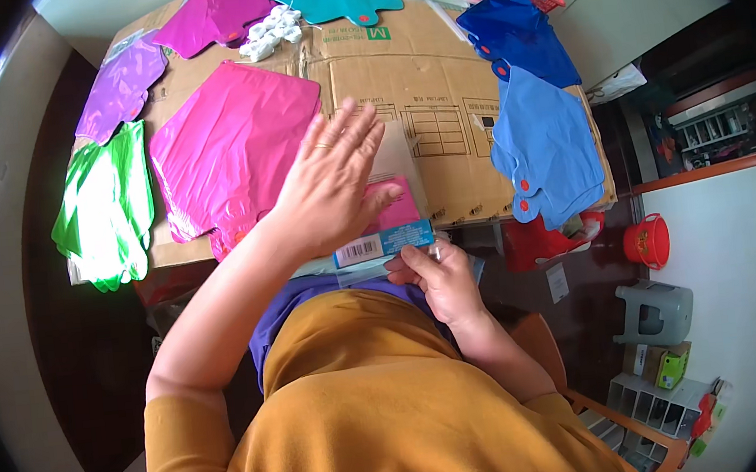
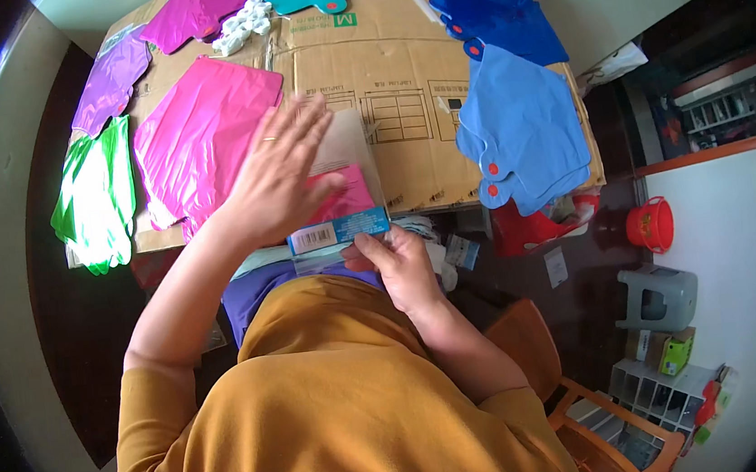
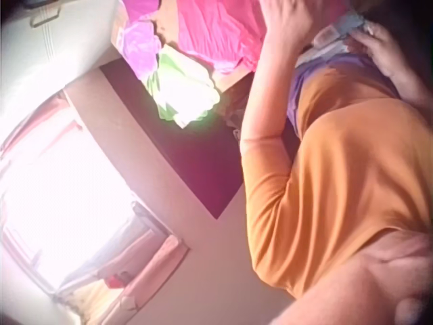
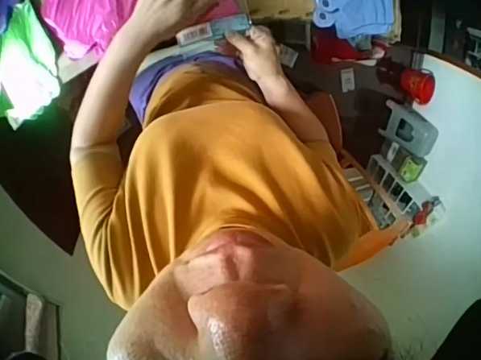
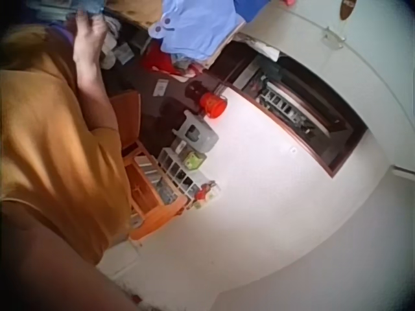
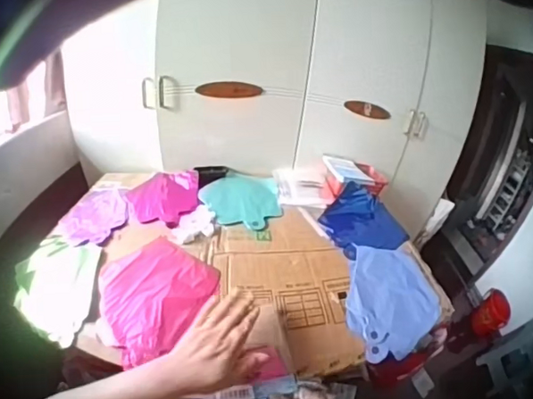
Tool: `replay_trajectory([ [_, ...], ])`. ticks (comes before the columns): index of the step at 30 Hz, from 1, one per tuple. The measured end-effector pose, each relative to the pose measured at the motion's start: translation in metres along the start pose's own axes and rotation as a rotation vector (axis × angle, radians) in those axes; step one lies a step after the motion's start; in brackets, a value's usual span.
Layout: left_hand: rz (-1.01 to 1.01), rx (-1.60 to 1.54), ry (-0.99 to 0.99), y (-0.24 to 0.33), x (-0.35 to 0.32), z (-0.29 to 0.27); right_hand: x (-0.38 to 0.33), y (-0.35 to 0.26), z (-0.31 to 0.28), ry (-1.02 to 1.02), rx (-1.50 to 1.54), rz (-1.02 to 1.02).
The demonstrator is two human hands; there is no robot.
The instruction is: Folding colorful plastic sheets and inserting them into cardboard packaging.
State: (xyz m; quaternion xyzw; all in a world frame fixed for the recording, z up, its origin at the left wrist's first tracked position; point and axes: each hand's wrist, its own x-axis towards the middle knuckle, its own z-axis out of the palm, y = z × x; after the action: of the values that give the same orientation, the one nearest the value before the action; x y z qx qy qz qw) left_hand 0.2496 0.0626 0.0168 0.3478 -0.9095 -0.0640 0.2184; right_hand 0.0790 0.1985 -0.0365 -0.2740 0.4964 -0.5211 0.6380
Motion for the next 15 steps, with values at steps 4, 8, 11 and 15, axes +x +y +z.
replay_trajectory([
  [4, 0.083, 0.049, -0.207, -0.013, 0.006, 0.023, 0.0, 0.003, -0.003, -0.019, 0.003, -0.036],
  [8, -0.06, -0.488, -0.172, -0.039, 0.015, -0.001, -0.006, 0.012, -0.007, 0.01, 0.063, -0.007],
  [11, -0.392, -0.633, -0.197, -0.053, 0.039, -0.01, -0.005, 0.015, -0.01, 0.041, 0.022, -0.068],
  [15, -0.472, -0.81, -0.585, -0.058, 0.066, -0.026, -0.006, 0.007, -0.006, 0.029, -0.079, -0.14],
])
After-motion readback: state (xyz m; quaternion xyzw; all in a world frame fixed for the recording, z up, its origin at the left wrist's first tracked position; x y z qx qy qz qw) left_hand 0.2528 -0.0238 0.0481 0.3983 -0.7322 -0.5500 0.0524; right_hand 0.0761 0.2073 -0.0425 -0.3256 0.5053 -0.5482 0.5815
